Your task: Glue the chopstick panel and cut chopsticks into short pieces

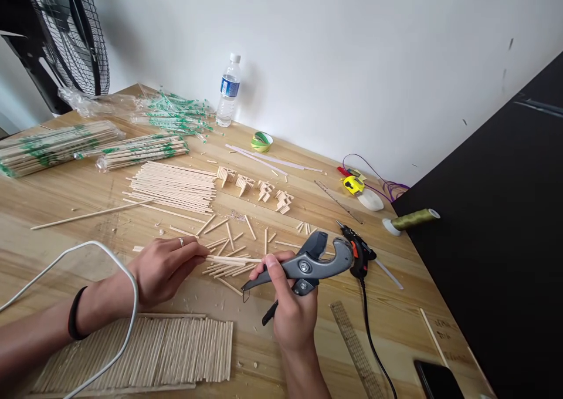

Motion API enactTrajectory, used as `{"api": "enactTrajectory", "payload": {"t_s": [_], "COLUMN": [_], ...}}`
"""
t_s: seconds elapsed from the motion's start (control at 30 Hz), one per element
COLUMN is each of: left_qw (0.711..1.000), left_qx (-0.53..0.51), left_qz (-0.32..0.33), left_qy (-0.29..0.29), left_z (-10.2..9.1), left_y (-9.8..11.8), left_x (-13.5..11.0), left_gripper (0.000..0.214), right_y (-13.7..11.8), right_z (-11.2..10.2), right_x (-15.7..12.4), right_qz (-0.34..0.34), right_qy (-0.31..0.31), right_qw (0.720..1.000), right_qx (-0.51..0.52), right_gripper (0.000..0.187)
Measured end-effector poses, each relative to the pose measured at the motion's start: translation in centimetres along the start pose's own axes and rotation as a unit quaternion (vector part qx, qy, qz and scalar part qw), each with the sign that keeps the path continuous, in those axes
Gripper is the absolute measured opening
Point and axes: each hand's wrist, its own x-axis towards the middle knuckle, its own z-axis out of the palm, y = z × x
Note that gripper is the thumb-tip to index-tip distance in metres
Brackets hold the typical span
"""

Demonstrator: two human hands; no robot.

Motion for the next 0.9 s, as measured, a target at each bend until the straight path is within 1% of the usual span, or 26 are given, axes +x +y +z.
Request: {"api": "enactTrajectory", "payload": {"t_s": [0.2, 0.37, 0.47, 0.63, 0.9], "left_qw": [0.997, 0.994, 0.993, 0.989, 0.989], "left_qx": [-0.044, -0.069, -0.081, -0.089, -0.089], "left_qz": [-0.053, -0.083, -0.088, -0.109, -0.107], "left_qy": [-0.022, -0.03, -0.02, -0.044, -0.043], "left_z": [0.0, -0.1, -0.1, -0.3, -0.6], "left_y": [0.4, 0.7, 0.8, 1.0, 1.3], "left_x": [-0.3, -0.1, -0.1, 0.0, 0.2], "left_gripper": [0.022, 0.025, 0.025, 0.025, 0.023], "right_y": [0.1, -0.2, -0.6, -1.0, -0.8], "right_z": [-0.1, -0.1, 0.0, 0.3, 0.4], "right_x": [-0.2, -0.3, -0.3, -0.4, -0.5], "right_qz": [-0.013, -0.016, -0.032, -0.072, -0.098], "right_qy": [-0.037, -0.057, -0.082, -0.093, -0.1], "right_qw": [0.999, 0.998, 0.995, 0.984, 0.977], "right_qx": [-0.024, -0.014, -0.043, -0.135, -0.16], "right_gripper": [0.022, 0.022, 0.025, 0.024, 0.022]}}
